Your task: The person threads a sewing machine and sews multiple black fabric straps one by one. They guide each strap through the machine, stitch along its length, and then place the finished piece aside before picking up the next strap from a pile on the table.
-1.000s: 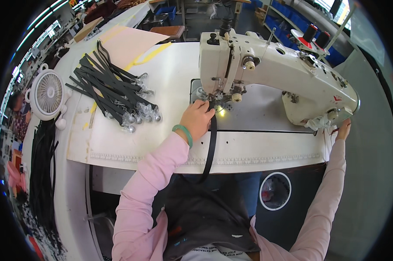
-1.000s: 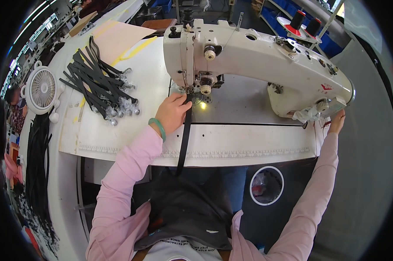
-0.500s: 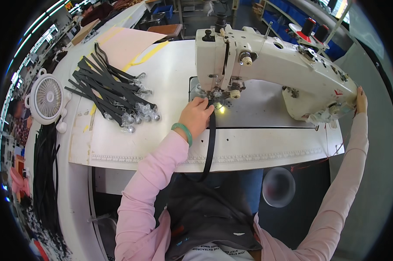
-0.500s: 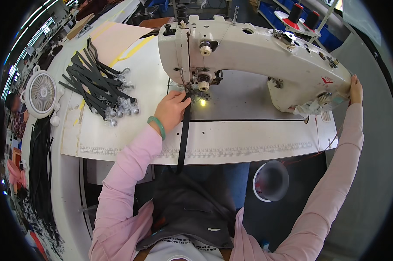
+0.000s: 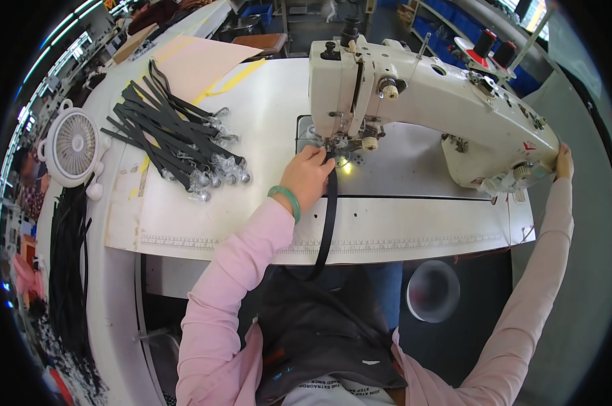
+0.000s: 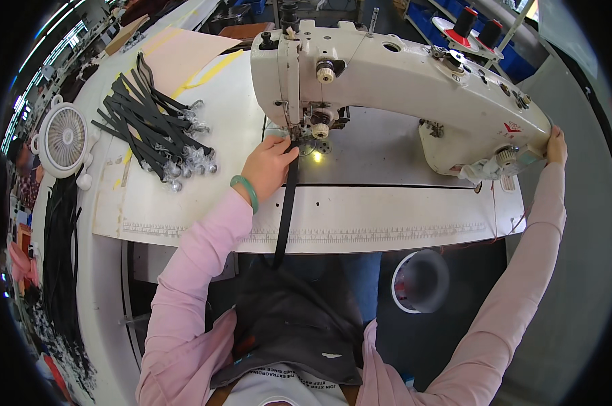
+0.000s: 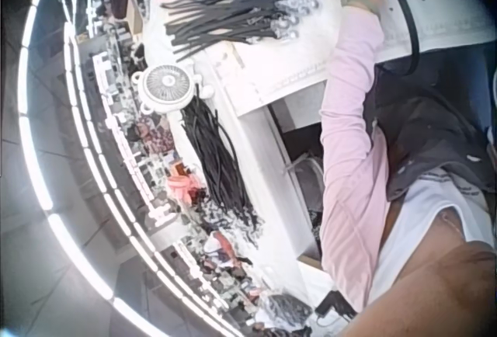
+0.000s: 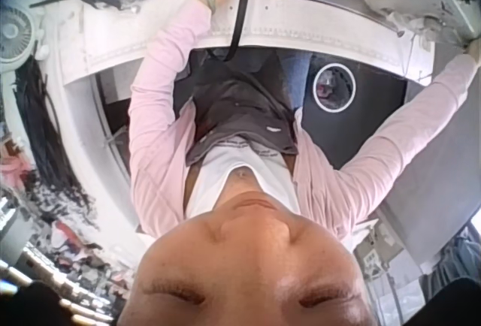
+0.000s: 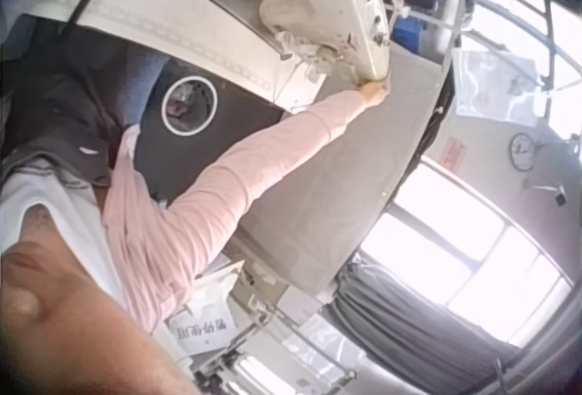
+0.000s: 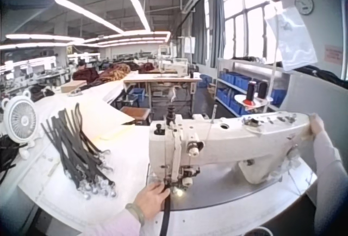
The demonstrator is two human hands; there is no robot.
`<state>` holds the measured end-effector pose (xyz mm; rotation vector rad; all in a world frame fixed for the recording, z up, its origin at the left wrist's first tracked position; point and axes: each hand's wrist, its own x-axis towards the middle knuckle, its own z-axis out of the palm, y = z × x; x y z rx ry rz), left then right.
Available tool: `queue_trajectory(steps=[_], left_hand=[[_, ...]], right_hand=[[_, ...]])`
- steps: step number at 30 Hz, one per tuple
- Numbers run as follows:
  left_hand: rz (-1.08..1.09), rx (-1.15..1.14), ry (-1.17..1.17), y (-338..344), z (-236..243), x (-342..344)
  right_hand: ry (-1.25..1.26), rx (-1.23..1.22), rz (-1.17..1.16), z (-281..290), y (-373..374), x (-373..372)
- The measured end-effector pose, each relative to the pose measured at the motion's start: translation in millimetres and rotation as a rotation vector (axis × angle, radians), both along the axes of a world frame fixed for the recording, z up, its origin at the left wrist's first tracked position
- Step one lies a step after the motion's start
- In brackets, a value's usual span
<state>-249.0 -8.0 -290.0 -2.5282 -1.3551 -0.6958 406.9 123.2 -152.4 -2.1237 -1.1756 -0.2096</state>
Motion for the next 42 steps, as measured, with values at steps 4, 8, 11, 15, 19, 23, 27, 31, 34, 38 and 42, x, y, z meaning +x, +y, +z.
queue_trajectory(steps=[4, 8, 11, 15, 19, 23, 27, 31, 34, 38, 42], left_hand=[[-0.021, 0.012, -0.023, 5, -2, 5], [0.000, 0.009, -0.037, 4, -5, 5], [0.003, 0.061, 0.005, 4, -2, 11], [0.011, 0.052, 0.149, 3, 1, 4], [-0.004, 0.030, 0.169, 0, 2, 5], [-0.026, 0.191, 0.097, 7, -3, 4], [0.002, 0.116, 0.030, 8, -3, 8], [0.040, -0.019, 0.008, 1, 3, 7], [0.000, 0.012, -0.022, 1, 2, 9], [-0.116, -0.007, -0.067, -8, 7, -5], [-0.213, 0.006, -0.100, -5, 1, -15]], right_hand=[[-0.116, -0.062, 0.071, 18, -2, 32], [0.386, -0.094, 0.104, 2, -19, 36], [0.518, 0.557, 0.227, -83, -41, 11], [0.931, 0.702, 0.295, -98, -37, -44], [0.526, 0.553, 0.168, -48, -40, -37], [-0.039, 0.209, 0.203, 3, -18, -2], [-0.066, 0.149, 0.100, 7, -15, 33], [0.378, 0.489, 0.049, -75, -33, -11], [0.654, 0.620, 0.257, -93, -47, -12], [0.260, 0.581, -0.239, -65, -79, -80], [0.101, 0.880, 0.207, -41, -108, -196]])
